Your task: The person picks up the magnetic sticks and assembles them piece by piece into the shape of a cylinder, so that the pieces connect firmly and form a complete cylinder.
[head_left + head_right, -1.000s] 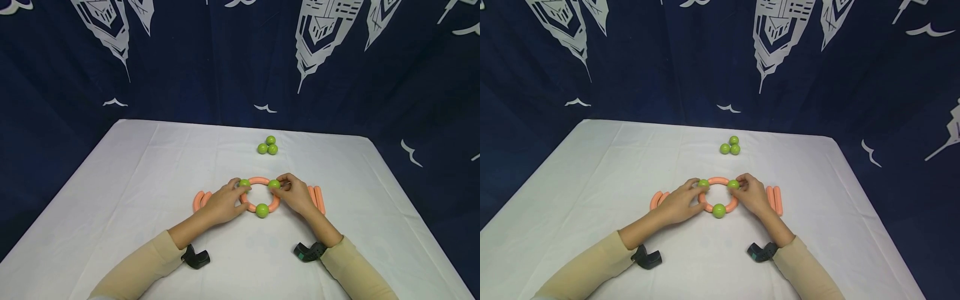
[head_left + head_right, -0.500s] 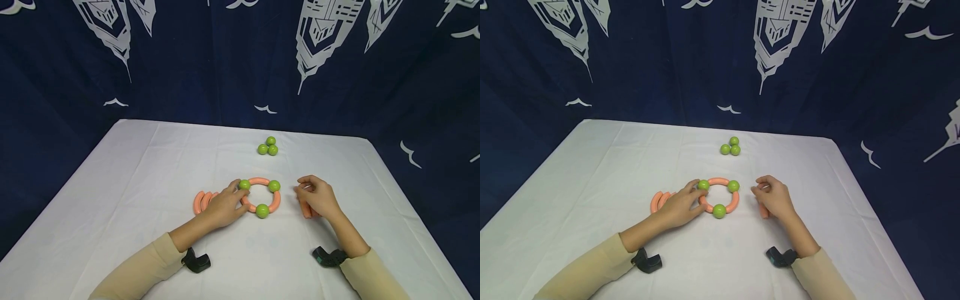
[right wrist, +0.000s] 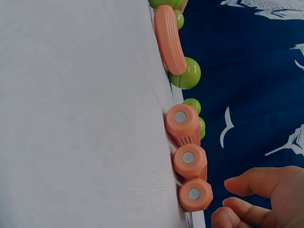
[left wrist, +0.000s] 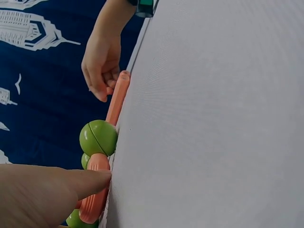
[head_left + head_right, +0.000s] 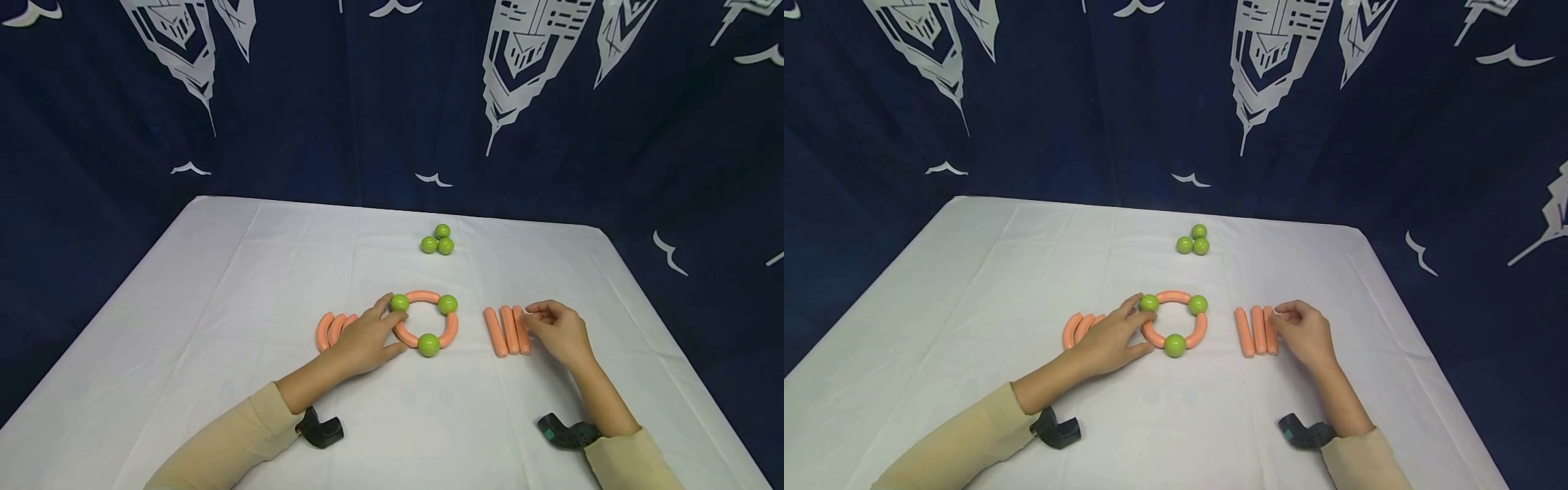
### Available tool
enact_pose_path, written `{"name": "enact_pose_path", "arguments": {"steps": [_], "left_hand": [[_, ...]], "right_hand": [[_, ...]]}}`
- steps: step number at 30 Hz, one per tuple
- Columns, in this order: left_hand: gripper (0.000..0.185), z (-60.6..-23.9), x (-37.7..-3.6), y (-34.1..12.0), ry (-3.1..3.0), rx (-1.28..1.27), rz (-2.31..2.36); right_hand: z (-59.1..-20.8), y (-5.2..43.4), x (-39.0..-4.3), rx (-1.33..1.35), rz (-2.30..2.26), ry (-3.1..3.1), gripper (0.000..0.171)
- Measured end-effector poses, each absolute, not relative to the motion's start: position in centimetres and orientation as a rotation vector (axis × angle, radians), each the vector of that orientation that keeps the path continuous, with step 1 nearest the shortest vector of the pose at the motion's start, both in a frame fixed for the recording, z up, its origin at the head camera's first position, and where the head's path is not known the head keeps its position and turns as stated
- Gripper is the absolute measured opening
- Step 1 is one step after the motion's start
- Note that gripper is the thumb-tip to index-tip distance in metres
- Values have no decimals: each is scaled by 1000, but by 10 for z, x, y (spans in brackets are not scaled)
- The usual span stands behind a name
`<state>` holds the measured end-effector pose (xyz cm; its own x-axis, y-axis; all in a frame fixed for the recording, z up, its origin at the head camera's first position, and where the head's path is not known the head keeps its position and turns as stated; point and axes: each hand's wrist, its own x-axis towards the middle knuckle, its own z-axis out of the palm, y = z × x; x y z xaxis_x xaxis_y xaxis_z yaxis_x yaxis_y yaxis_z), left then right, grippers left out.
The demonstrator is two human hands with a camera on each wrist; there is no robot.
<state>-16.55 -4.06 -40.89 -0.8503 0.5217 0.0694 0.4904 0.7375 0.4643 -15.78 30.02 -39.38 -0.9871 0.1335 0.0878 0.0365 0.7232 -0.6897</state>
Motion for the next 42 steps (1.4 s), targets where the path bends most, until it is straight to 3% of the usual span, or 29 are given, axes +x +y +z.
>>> {"name": "enact_pose_path", "arguments": {"steps": [26,32,42], "left_hand": [[47,-416,-167,-39,2929,850,729],[46,-416,-167,-39,2940,852,736],[47,-418,-168,-39,2945,844,723]], "right_hand": [[-401,298,-158,-266,992,-2888,36],[-394,296,-156,-335,1117,-2760,36],[-383,275,-150,-183,1496,-2638,38]]}}
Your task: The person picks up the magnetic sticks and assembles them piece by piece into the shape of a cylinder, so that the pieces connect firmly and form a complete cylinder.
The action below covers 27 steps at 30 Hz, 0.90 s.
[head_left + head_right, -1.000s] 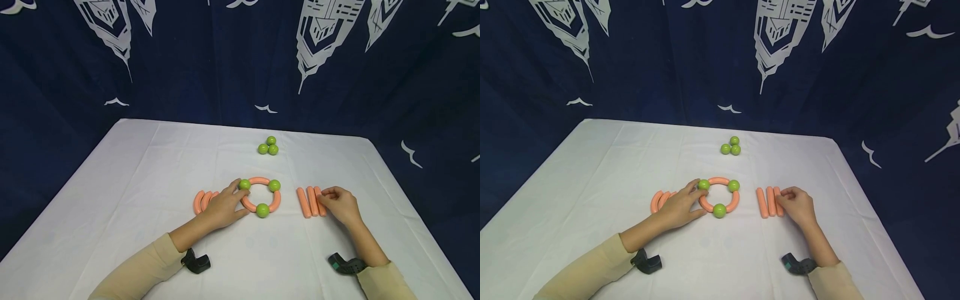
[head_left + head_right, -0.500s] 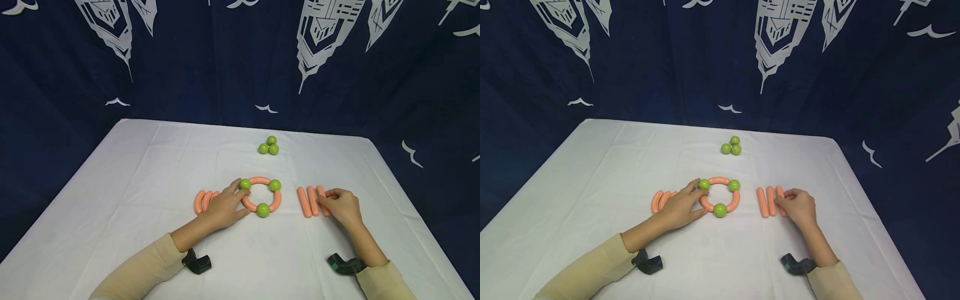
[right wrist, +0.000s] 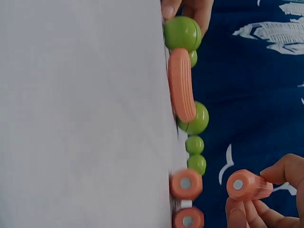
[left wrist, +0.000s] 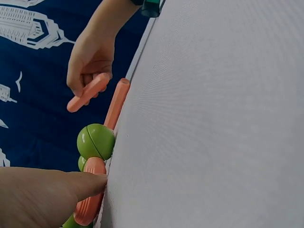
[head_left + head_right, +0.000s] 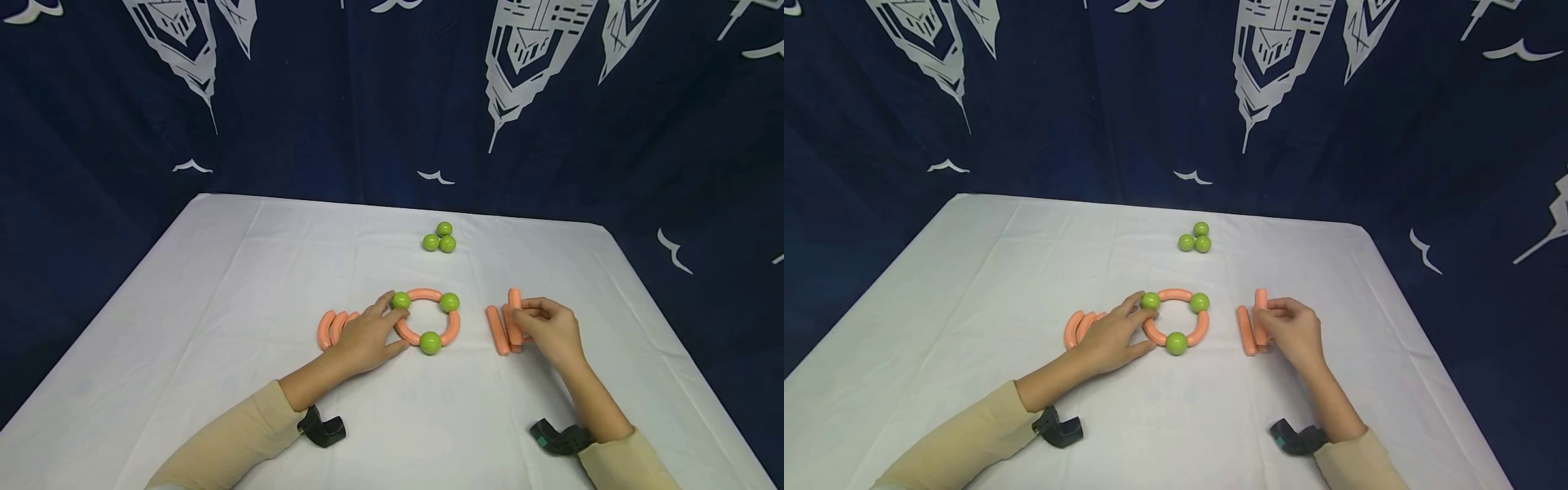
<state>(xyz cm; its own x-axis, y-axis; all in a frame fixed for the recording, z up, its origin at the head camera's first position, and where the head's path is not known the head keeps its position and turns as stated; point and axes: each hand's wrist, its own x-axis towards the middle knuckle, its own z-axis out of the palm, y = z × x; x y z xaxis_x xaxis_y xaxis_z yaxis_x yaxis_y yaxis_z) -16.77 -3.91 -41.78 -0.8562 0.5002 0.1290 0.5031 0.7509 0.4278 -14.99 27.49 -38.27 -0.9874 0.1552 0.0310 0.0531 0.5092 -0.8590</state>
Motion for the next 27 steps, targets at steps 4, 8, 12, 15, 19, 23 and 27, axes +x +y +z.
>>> {"name": "enact_pose_path", "arguments": {"steps": [4,8,12,15,19,23,27], "left_hand": [[48,-418,-168,-39,-2939,-839,-715],[48,-418,-168,-39,-2931,-843,-715],[48,-418,-168,-39,-2923,-845,-710],[47,-418,-167,-39,-2927,-844,-710],[47,-417,-167,-39,-2925,-844,-716],[48,-416,-167,-39,-2928,-840,-714],[48,-416,-167,-39,-2930,-840,-704]], "right_hand": [[-381,262,-148,-186,1582,-2627,37],[-380,250,-147,-166,1701,-2586,33],[-378,240,-147,-125,1742,-2561,30],[-376,232,-146,-77,1713,-2559,28],[-375,222,-147,-14,1706,-2554,26],[-374,213,-149,53,1716,-2533,24],[-374,204,-150,133,1751,-2483,23]]}}
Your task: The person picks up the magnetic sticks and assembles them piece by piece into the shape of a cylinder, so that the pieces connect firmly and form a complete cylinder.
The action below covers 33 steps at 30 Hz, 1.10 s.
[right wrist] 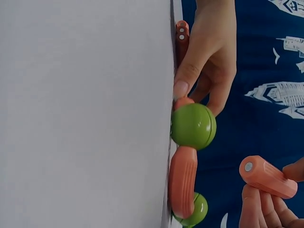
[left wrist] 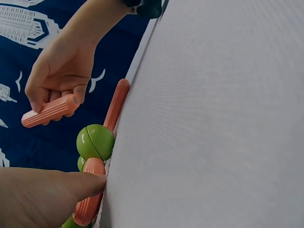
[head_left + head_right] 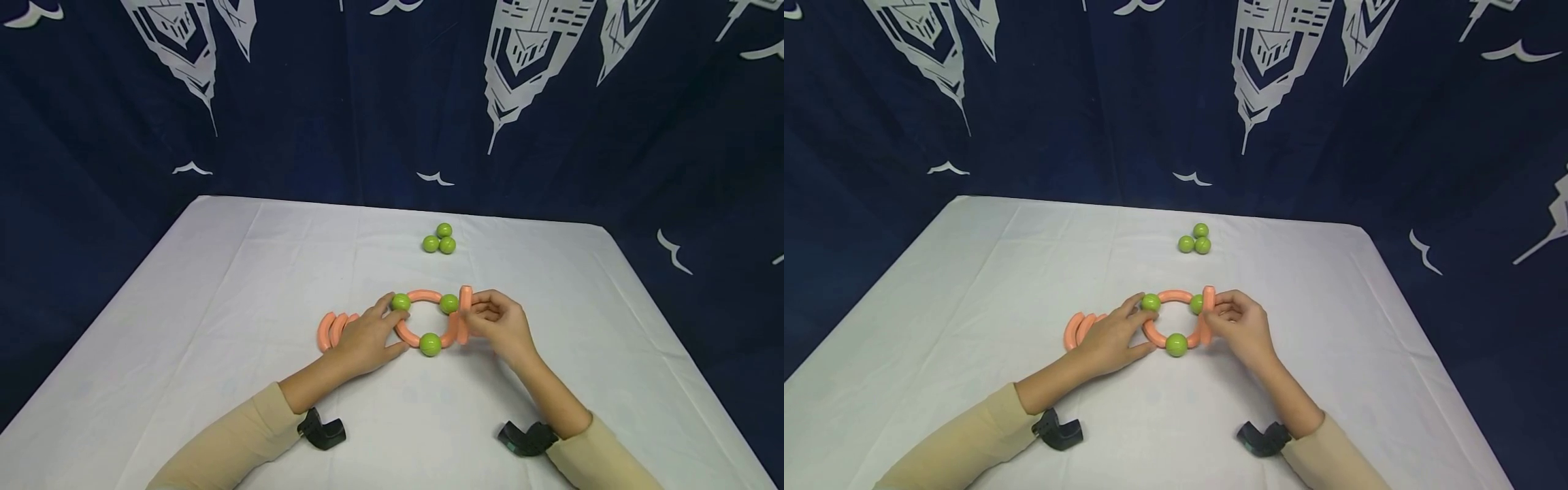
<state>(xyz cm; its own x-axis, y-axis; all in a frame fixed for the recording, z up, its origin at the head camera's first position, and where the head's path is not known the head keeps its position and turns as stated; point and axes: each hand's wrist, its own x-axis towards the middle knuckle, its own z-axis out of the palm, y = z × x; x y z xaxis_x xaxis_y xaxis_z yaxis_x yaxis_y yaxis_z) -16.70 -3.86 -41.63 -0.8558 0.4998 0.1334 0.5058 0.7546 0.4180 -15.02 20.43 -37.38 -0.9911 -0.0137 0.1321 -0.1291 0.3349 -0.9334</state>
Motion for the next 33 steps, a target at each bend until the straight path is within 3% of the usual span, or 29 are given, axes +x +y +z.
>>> {"name": "enact_pose_path", "arguments": {"steps": [23,33], "left_hand": [[52,-418,-167,-39,-2918,-848,-693],[50,-418,-168,-39,-2932,-841,-712]], "right_hand": [[-386,185,-150,583,1772,-2346,25],[-388,183,-148,652,1672,-2385,24]]}}
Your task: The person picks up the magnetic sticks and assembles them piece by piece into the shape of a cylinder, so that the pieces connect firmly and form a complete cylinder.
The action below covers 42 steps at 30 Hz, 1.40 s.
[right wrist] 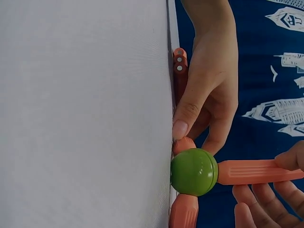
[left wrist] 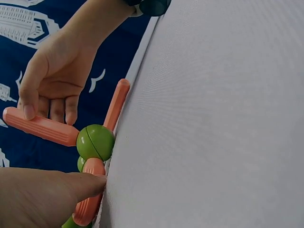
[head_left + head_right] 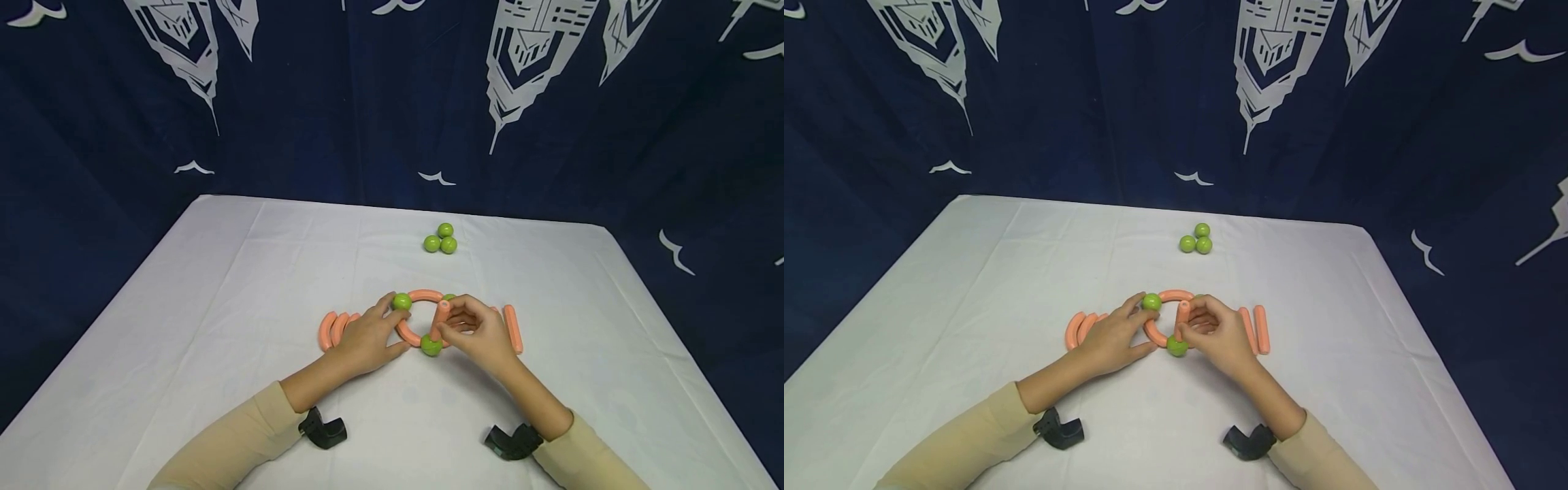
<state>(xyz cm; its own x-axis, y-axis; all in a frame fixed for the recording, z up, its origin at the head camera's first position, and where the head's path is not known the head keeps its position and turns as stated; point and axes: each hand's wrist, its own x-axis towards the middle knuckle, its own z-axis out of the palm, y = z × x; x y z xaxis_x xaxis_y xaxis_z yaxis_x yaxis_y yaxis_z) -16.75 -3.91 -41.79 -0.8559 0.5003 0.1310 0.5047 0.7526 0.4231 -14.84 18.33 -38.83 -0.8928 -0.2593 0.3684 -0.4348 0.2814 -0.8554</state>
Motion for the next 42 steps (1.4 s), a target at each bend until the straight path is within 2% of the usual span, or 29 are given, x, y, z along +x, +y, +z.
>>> {"name": "enact_pose_path", "arguments": {"steps": [15,19,25,32,42], "left_hand": [[58,-413,-150,-23,-2777,-772,-763],[62,-414,-146,-12,-2666,-805,-866],[46,-419,-146,6,-2570,-784,-918],[31,-420,-146,16,-2580,-737,-928],[27,-417,-145,11,-2649,-722,-978]], "right_hand": [[-386,191,-153,731,1681,-2368,20],[-386,199,-161,625,1648,-2400,19],[-392,203,-177,402,1403,-2580,15],[-398,200,-192,483,1306,-2677,20],[-403,201,-194,463,1198,-2733,18]]}}
